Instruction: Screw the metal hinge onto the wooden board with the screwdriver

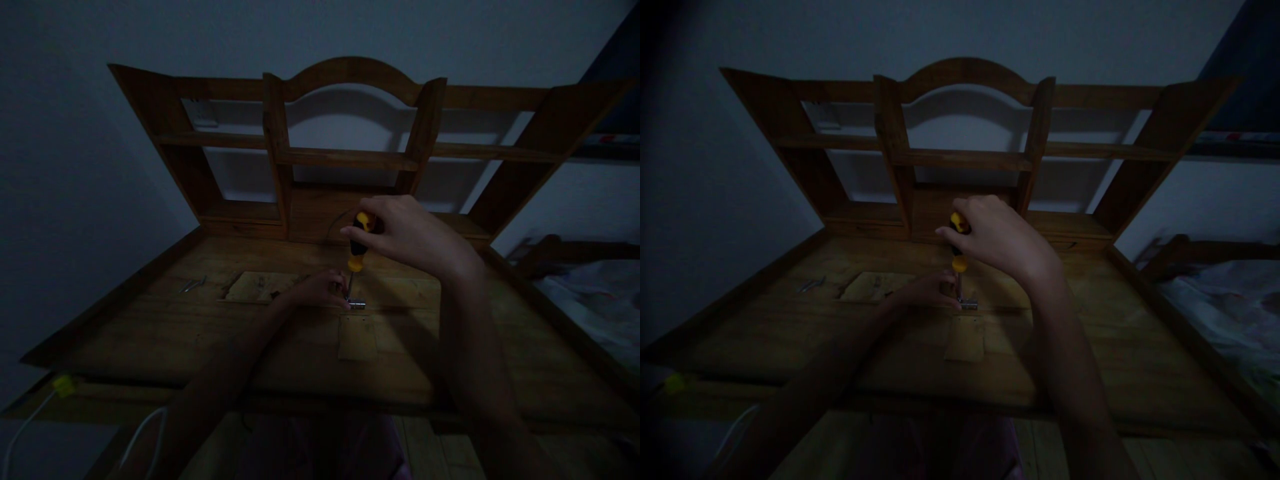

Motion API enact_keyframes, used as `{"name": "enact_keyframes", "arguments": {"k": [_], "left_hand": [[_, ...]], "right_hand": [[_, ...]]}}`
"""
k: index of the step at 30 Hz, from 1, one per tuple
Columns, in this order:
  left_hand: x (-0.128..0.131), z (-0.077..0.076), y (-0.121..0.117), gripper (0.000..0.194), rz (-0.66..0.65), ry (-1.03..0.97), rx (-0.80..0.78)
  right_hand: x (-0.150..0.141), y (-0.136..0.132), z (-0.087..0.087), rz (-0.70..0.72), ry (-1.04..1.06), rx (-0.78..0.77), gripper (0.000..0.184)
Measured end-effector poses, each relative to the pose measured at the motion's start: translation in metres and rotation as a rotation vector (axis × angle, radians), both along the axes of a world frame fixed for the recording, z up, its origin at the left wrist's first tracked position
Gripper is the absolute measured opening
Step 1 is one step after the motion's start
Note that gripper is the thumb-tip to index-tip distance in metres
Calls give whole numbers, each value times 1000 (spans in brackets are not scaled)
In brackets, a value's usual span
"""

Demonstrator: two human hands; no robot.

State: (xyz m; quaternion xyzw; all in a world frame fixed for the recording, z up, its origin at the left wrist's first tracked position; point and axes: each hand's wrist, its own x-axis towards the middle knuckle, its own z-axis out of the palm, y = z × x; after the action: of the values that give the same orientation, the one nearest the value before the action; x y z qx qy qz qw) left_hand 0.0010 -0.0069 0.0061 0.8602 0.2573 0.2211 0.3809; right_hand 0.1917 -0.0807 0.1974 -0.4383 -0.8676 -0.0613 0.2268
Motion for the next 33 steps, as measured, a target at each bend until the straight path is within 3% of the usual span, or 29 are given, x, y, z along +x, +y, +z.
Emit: {"name": "enact_keyframes", "arguments": {"k": [6,13,20,26,33], "left_hand": [[2,2,-1,34,-24,-22,-13],[1,-1,2,32,-36,-24,5],[1,-1,1,29,-50,-38,-11],[1,2,0,28,-43,-33,26],[1,1,1,31,-42,-9,31]], "right_hand": [[2,-8,7,108,-6,-73,21],[-2,-4,1,3,-5,-3,26],[1,-8,6,106,-20,-57,22],[2,-3,2,35,-2,8,23],[8,-2,5,120,19,-52,25]]}}
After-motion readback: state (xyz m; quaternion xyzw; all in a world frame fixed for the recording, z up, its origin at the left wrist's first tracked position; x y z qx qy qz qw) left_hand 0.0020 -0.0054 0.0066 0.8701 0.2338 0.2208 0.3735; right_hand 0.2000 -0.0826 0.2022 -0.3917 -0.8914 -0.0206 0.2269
